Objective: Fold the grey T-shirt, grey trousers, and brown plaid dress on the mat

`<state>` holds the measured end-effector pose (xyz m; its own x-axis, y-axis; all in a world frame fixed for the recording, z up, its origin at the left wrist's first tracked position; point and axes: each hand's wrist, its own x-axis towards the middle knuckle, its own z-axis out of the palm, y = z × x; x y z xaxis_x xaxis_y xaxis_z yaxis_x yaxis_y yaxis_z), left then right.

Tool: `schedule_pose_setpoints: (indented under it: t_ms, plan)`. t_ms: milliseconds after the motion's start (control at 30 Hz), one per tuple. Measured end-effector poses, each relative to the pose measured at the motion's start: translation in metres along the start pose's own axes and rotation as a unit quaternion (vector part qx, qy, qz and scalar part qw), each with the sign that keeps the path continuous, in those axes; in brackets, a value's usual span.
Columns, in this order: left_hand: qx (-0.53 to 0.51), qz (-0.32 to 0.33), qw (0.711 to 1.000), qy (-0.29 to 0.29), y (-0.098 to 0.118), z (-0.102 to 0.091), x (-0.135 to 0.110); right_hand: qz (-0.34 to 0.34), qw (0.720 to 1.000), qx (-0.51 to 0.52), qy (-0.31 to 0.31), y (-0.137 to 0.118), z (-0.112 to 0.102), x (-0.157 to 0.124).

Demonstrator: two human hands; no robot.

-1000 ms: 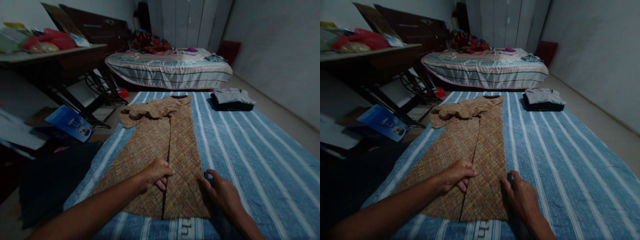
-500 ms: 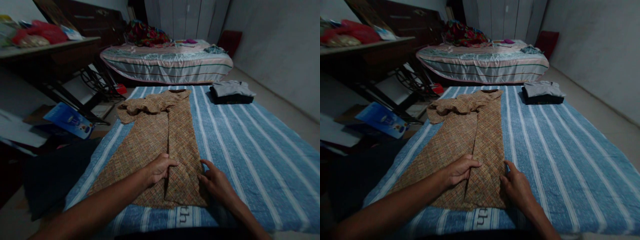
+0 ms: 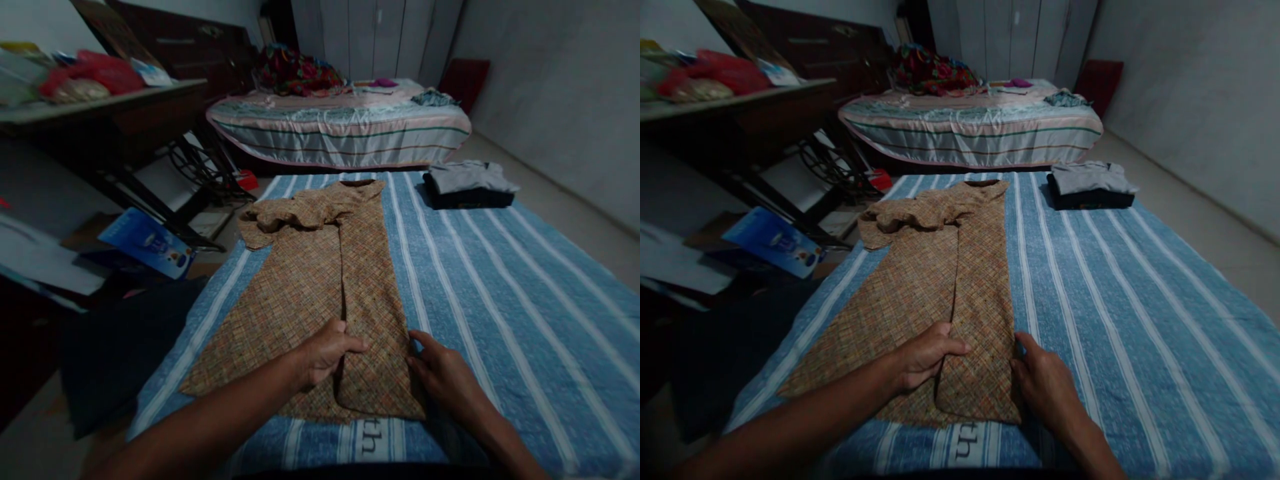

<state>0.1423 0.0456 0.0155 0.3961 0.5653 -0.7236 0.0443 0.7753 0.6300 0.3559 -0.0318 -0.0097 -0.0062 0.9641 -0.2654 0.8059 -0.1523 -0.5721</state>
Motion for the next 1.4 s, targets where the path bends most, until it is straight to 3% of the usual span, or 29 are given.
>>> schedule_pose_setpoints:
  t_ms: [133, 267, 333, 433, 600, 867, 1067, 1233, 1400]
  plan:
    - [0.045, -0.007, 0.999, 0.012, -0.005, -0.007, -0.003, -0.027, 0.992, -0.097, 0.078, 0.002, 0.007, -0.005]
    - [0.112, -0.007, 0.993, 0.027, -0.005, -0.008, -0.012, -0.18, 0.942, -0.111, 0.261, -0.014, 0.014, -0.002]
    - [0.152, 0.006, 0.988, 0.042, -0.003, -0.006, -0.018, -0.264, 0.912, -0.108, 0.294, -0.026, 0.02, 0.005]
    - [0.184, 0.032, 0.982, 0.039, -0.004, -0.004, -0.023, -0.323, 0.895, -0.14, 0.275, -0.035, 0.037, 0.017]
    - [0.205, 0.051, 0.977, 0.042, -0.015, -0.011, -0.021, -0.319, 0.893, -0.192, 0.251, -0.023, 0.062, 0.025]
    - [0.344, 0.097, 0.932, 0.069, -0.021, -0.018, -0.021, -0.296, 0.918, -0.165, 0.208, -0.019, 0.056, 0.021]
    - [0.404, 0.094, 0.905, 0.1, -0.014, -0.027, -0.024, -0.324, 0.908, -0.171, 0.201, -0.021, 0.057, 0.016]
    - [0.349, 0.137, 0.916, 0.141, 0.016, -0.038, -0.001, -0.33, 0.909, -0.15, 0.206, -0.027, 0.052, 0.022]
    - [0.156, 0.182, 0.948, 0.21, 0.078, -0.047, 0.043, -0.329, 0.911, -0.121, 0.217, -0.041, 0.027, 0.07]
